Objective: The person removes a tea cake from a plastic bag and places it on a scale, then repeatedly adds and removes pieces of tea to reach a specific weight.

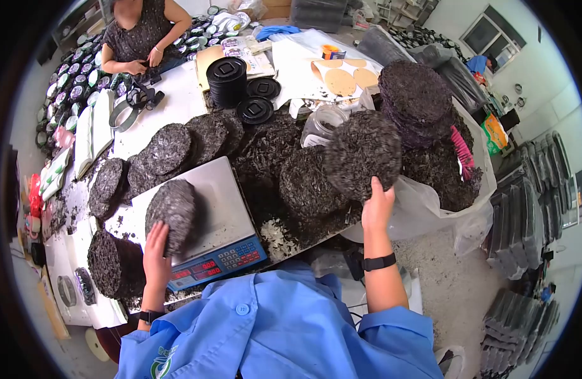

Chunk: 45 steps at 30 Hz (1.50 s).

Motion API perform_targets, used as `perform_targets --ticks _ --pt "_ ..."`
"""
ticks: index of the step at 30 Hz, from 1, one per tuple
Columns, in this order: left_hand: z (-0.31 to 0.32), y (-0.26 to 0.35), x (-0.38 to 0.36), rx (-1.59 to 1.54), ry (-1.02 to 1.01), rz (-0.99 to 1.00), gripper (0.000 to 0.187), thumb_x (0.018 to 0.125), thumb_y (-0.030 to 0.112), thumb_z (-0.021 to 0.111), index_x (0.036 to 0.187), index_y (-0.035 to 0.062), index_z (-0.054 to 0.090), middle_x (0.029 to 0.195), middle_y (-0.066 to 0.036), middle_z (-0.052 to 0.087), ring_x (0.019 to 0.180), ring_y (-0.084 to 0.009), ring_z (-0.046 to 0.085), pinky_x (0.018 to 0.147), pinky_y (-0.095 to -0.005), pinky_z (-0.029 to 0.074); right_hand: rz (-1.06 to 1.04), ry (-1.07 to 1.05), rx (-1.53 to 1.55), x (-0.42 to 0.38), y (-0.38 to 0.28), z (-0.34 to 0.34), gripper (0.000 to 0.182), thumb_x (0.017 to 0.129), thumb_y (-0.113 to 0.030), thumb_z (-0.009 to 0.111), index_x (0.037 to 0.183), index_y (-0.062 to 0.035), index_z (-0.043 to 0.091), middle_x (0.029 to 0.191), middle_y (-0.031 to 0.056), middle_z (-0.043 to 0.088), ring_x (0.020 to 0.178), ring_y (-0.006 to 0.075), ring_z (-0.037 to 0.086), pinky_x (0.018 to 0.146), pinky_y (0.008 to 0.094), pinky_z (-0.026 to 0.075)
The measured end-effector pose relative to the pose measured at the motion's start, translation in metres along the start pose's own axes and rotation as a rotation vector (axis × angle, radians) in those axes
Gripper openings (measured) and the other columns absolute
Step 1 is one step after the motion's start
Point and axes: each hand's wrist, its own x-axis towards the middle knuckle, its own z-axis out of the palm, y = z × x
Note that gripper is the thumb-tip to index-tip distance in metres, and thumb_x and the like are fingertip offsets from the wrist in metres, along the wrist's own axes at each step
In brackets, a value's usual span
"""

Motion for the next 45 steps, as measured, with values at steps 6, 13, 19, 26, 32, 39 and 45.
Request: perform_targets --ticks 6,13,19,26,32,39,45 --pt "-0.007 -0.038 -0.012 -0.826 0.608 -0.359 0.031 0.1 0.013 0.051 0.125 -0.0063 0.054 0.119 -0.012 0.063 0.105 -0.0167 0.06 0.094 -0.0299 0.046 0.155 -0.4 -0.573 -0.085 -0.01 0.097 0.025 0.094 -0.006 0.053 0.116 0.0046 0.059 0.118 0.013 0.062 0.105 0.0208 0.06 0.095 0.0354 0.048" --pt "-0.032 -0.031 -0.03 -0.993 0.771 -0.49 0.038 0.101 0.021 0.052 0.129 -0.0053 0.049 0.125 -0.013 0.059 0.109 -0.0201 0.06 0.094 -0.0316 0.047 -0.72 -1.358 -1.053 -0.15 0.089 0.133 0.089 0.07 -0.038 0.078 0.142 -0.002 0.04 0.152 0.0198 0.032 0.142 0.034 0.028 0.115 0.0502 0.023" --pt "-0.033 -0.04 -0.066 -0.873 0.765 -0.575 0.041 0.101 0.02 0.052 0.132 -0.0054 0.048 0.129 -0.013 0.057 0.115 -0.019 0.055 0.1 -0.0309 0.041 -0.337 -0.72 -1.815 -0.036 0.078 0.046 0.091 0.072 -0.046 0.078 0.143 -0.0059 0.039 0.151 0.0215 0.031 0.14 0.0386 0.03 0.111 0.0499 0.031" --pt "-0.031 -0.031 -0.037 -0.937 0.708 -0.509 0.04 0.101 0.024 0.053 0.13 -0.0037 0.05 0.126 -0.013 0.059 0.112 -0.0194 0.057 0.097 -0.0314 0.044 -0.399 -0.779 -1.755 -0.023 0.083 0.023 0.074 0.08 -0.033 0.069 0.143 -0.0076 0.041 0.145 0.0222 0.042 0.136 0.0373 0.037 0.109 0.0435 0.036" --pt "-0.032 -0.019 -0.005 -0.974 0.666 -0.402 0.045 0.1 0.026 0.053 0.134 -0.0027 0.046 0.128 -0.014 0.057 0.113 -0.0216 0.059 0.096 -0.0322 0.046 -0.551 -0.539 -1.349 -0.014 0.075 0.014 0.046 0.079 -0.004 0.057 0.125 -0.0051 0.059 0.122 0.0164 0.063 0.116 0.031 0.059 0.098 0.0409 0.047" --pt "-0.044 -0.023 -0.007 -1.155 0.736 -0.518 0.045 0.102 0.024 0.05 0.135 -0.0042 0.044 0.128 -0.016 0.057 0.11 -0.023 0.06 0.093 -0.0329 0.05 0.15 0.006 0.185 0.011 0.014 0.017 0.035 0.09 -0.002 0.055 0.125 -0.0024 0.054 0.117 0.01 0.063 0.104 0.0258 0.063 0.092 0.0392 0.05" --pt "-0.047 -0.023 -0.012 -1.095 0.837 -0.524 0.041 0.102 0.019 0.049 0.135 -0.0047 0.044 0.128 -0.018 0.053 0.113 -0.0266 0.058 0.097 -0.0351 0.046 -0.056 -0.575 -0.698 -0.101 0.017 0.134 0.036 0.091 -0.006 0.055 0.127 -0.003 0.053 0.125 0.012 0.059 0.112 0.029 0.059 0.097 0.0468 0.049"
